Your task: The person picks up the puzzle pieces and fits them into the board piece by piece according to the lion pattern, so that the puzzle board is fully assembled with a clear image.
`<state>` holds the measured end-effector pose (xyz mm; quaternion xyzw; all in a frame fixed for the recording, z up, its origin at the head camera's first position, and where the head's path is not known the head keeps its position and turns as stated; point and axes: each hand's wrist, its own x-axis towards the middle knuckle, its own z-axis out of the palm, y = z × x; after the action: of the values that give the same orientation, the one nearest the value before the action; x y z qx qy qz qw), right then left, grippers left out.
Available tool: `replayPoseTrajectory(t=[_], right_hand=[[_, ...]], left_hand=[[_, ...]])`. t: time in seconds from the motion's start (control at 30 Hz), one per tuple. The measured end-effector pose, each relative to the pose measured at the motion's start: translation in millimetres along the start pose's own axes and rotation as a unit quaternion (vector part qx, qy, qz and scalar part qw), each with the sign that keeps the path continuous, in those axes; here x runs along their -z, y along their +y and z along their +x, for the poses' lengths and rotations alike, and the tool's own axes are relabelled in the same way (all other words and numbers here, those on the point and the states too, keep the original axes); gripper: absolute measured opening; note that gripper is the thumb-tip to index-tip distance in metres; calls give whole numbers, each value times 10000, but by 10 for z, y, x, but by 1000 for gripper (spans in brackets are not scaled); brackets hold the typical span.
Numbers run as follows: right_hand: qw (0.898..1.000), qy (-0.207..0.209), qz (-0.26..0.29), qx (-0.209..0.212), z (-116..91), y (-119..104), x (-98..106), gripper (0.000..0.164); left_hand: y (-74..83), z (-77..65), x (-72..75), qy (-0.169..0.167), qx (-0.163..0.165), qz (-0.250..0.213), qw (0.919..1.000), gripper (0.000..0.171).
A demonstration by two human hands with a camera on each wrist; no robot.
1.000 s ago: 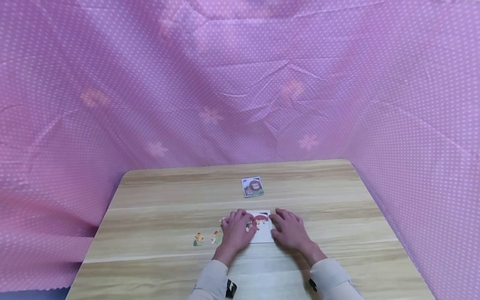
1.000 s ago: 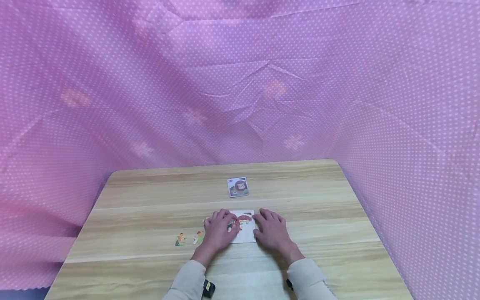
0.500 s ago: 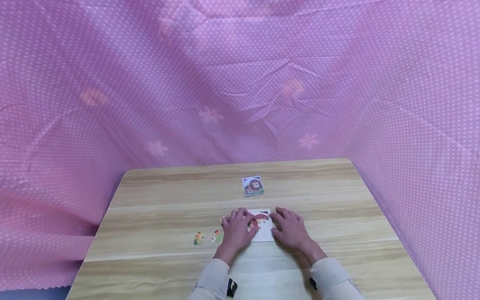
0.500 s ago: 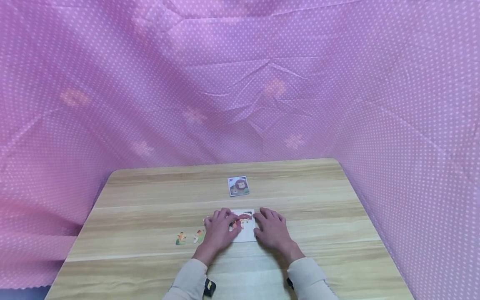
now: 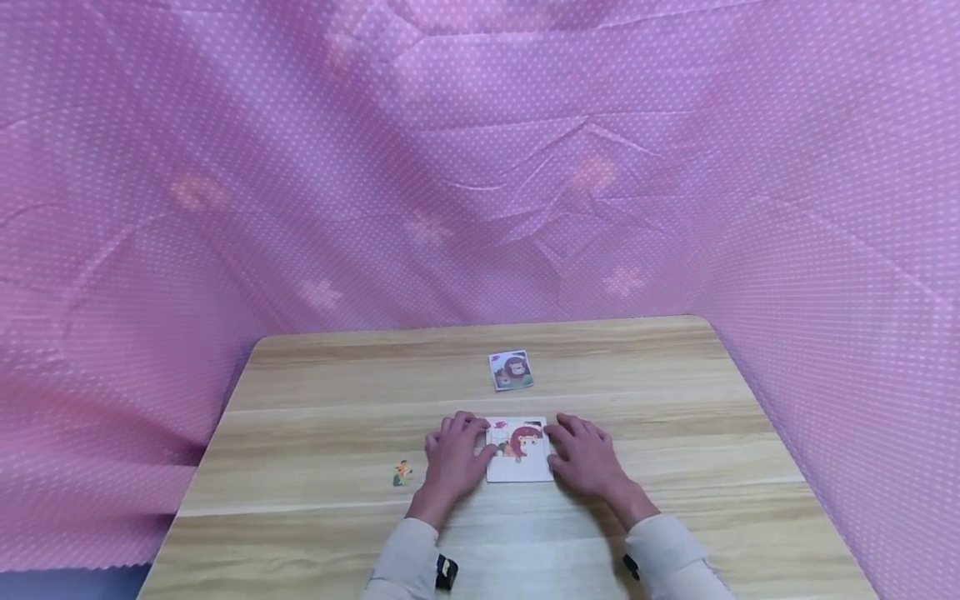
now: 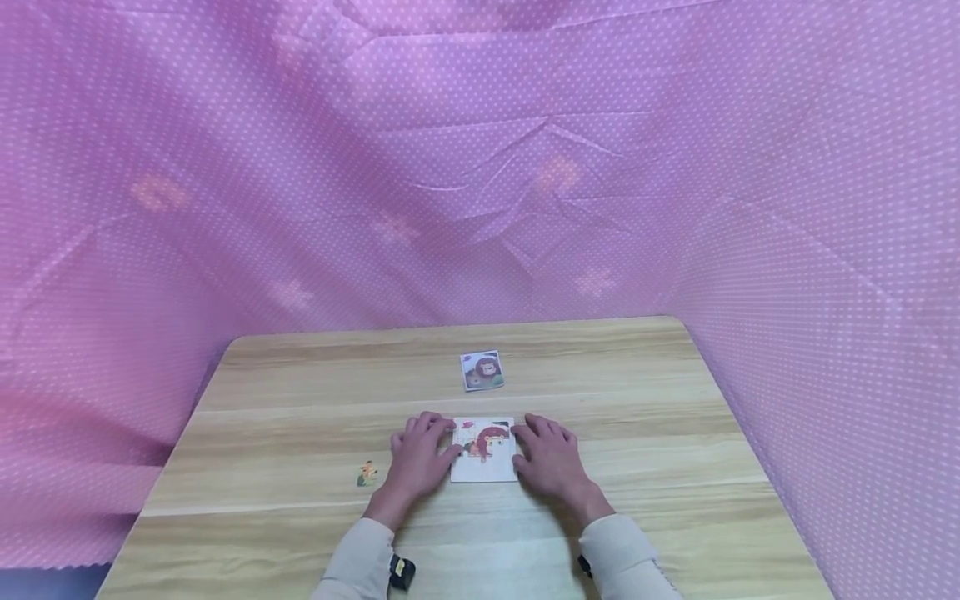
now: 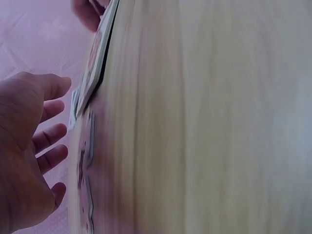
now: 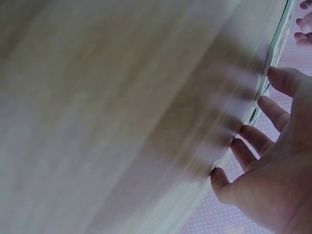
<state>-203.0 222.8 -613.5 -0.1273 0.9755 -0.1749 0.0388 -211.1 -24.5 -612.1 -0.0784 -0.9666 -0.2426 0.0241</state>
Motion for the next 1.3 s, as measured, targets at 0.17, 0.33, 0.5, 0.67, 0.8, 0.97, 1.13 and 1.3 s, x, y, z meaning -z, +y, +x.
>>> replayPoseTrajectory(t=[0.17, 0.33, 0.5, 0.67, 0.8, 0.97, 1.13, 1.3], right_hand=[[10000, -33, 45, 27, -6, 0, 8, 50], [10000, 5, 24, 3, -14, 0, 23, 49], [10000, -2, 3, 24, -17, -2, 43, 50], [10000, -75, 17, 41, -11, -5, 62, 50], [9999, -137, 38, 98, -6, -10, 71, 52], [9997, -195, 97, 134, -13, -10, 80, 55], [9996, -214, 83, 142, -6, -6, 87, 55], [9997, -195, 59, 167, 1, -15, 98, 55]], left_hand=[[-162, -21, 65, 55, 302, -27, 9995, 37], [-308, -44, 153, 139, 551, 54, 9984, 39], [-434, -64, 204, 128, 683, 174, 9974, 43], [-494, -73, 232, -12, 599, 293, 9978, 42], [-505, -64, 237, -122, 566, 310, 9978, 40], [-512, -38, 225, -159, 570, 319, 9977, 37], [-516, -26, 220, -50, 550, 154, 9984, 35], [-511, -9, 212, 67, 570, 28, 9983, 32]])
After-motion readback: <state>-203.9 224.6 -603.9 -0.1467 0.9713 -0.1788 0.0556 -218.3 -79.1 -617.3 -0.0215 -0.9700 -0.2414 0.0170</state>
